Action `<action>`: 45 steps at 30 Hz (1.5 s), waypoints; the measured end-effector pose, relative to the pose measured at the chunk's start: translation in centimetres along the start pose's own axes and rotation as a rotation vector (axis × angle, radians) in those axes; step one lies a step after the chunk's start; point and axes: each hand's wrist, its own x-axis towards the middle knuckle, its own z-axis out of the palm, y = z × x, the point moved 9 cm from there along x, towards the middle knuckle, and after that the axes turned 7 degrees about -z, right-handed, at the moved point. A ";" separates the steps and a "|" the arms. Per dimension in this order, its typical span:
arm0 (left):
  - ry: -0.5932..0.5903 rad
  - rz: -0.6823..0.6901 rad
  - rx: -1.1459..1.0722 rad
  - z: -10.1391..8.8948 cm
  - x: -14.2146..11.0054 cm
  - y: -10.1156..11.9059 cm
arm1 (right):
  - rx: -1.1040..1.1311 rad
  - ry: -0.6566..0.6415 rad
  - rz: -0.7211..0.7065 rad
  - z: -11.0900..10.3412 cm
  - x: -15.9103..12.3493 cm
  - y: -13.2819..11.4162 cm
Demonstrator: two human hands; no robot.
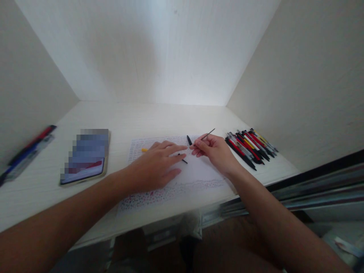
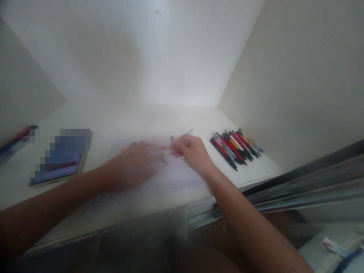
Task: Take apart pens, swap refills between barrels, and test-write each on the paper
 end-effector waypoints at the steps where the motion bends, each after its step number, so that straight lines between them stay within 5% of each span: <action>1: -0.035 0.015 0.007 0.4 -0.1 0.1 | 0.000 0.020 0.000 -0.2 0.3 0.4; 14: -0.077 -0.039 -0.118 -0.3 -0.2 -2.2 | -0.200 -0.023 -0.126 0.1 -0.3 1.2; 30: -0.168 -0.016 -0.106 1.6 -0.9 -1.8 | -0.550 -0.071 -0.198 0.8 -1.3 -0.6; 45: -0.177 -0.019 -0.132 1.4 -0.9 -1.4 | -0.580 -0.078 -0.203 0.9 -1.3 -0.7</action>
